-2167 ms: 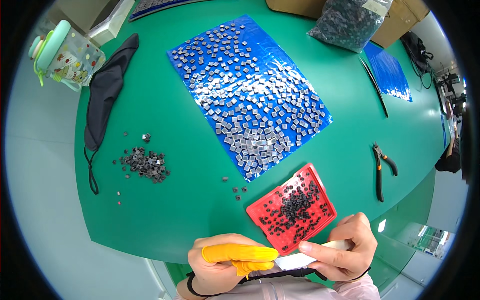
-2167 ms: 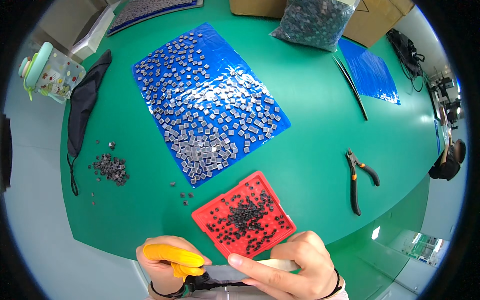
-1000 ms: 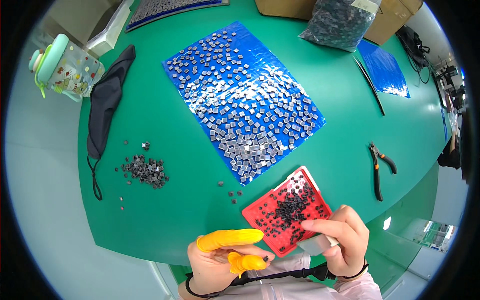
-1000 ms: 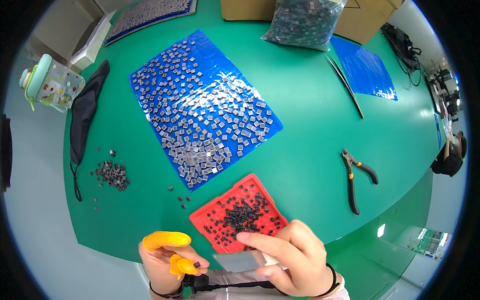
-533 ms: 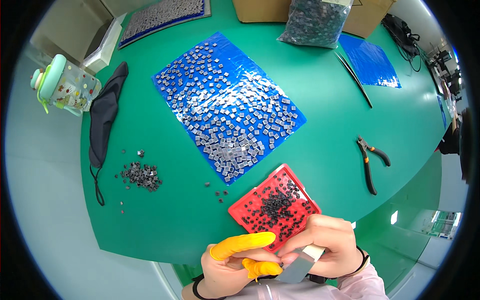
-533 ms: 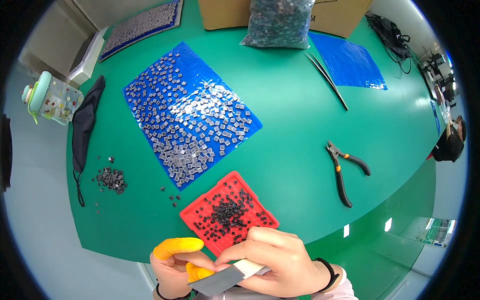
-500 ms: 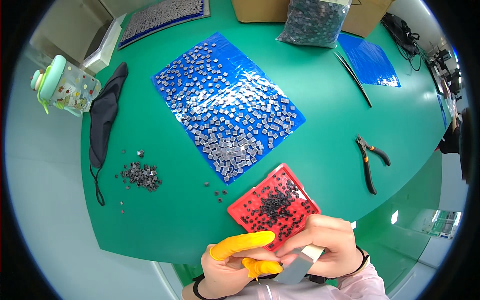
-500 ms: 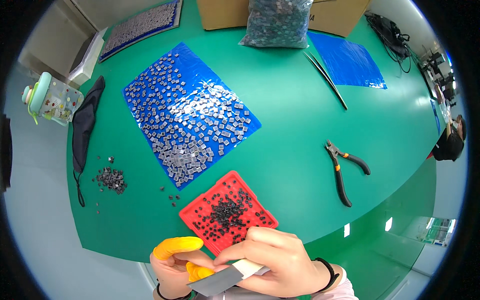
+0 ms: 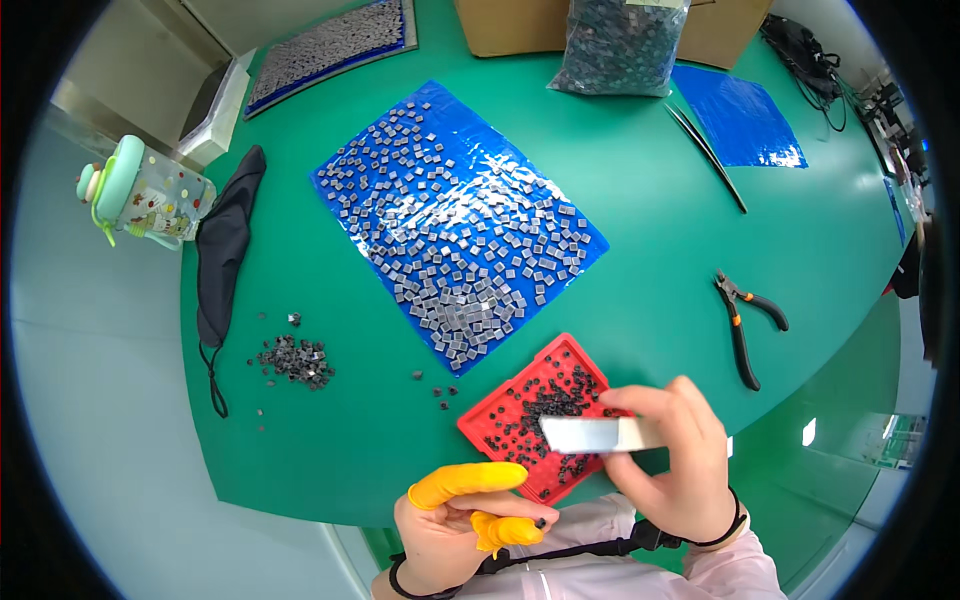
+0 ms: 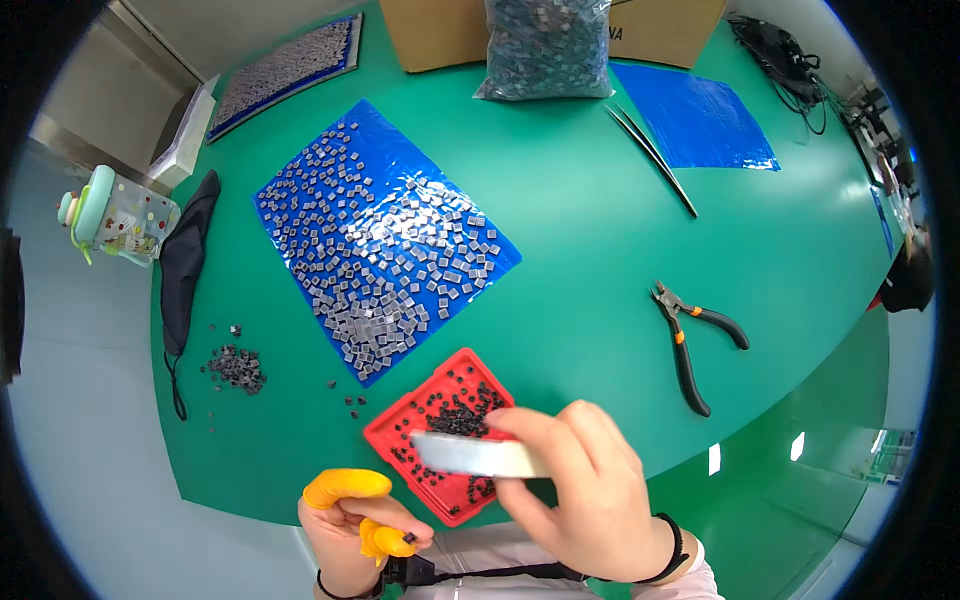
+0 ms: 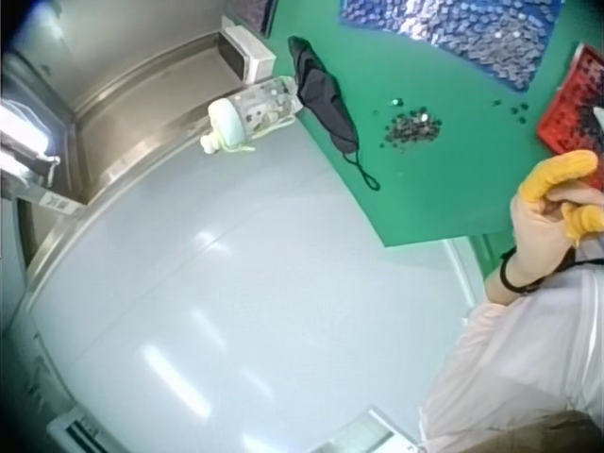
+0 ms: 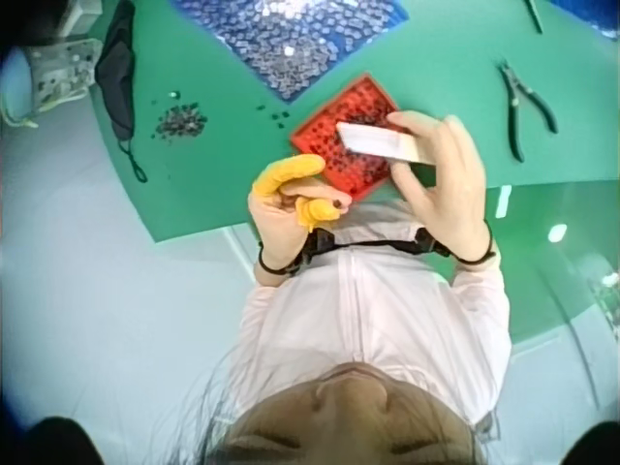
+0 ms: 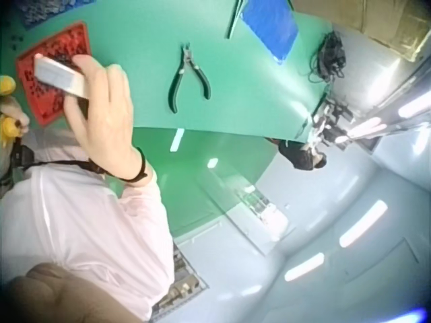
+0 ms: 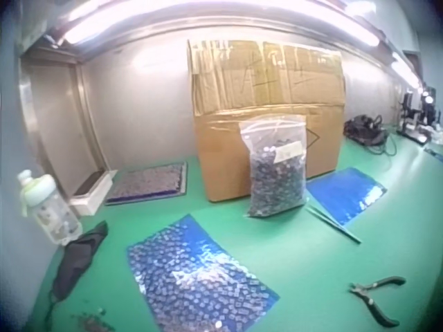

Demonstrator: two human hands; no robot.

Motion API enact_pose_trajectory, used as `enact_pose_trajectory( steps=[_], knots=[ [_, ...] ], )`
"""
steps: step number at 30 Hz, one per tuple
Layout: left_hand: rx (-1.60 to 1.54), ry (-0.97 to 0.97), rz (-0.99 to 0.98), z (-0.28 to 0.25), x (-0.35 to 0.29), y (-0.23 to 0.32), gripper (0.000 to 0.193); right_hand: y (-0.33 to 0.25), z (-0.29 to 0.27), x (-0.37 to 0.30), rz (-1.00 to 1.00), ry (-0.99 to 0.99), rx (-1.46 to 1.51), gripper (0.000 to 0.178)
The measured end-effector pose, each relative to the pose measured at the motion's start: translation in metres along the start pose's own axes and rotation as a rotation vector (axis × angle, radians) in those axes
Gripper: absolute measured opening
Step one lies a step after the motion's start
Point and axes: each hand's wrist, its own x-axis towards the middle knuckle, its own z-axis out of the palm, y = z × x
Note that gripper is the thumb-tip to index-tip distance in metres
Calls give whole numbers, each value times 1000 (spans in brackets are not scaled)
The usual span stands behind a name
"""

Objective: The person uses pliers to pick up small black components from a red tray and places them onto a blue sheet. They also use a white card to sweep and organize the components on the blue sheet.

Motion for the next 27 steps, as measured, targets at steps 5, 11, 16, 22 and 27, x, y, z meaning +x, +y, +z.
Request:
enact_pose_trajectory(
  steps=[5, 11, 16, 22, 27],
  knots=[
    [480, 87, 121, -1, -9, 45, 33, 13, -5, 0, 40, 91, -94, 42],
    [1069, 259, 279, 1, 7, 89, 19, 39, -13, -11, 201, 190, -244, 29],
    [1458, 86, 333, 12, 50, 116, 22, 52, -9, -17, 169, 242, -268, 32],
    [1607, 12, 436, 6, 106, 111, 18, 57, -10, -22, 125, 282, -230, 36],
    [1633, 12, 568, -1, 131, 94, 21, 56, -11, -21, 122, 268, -220, 34]
  ],
)
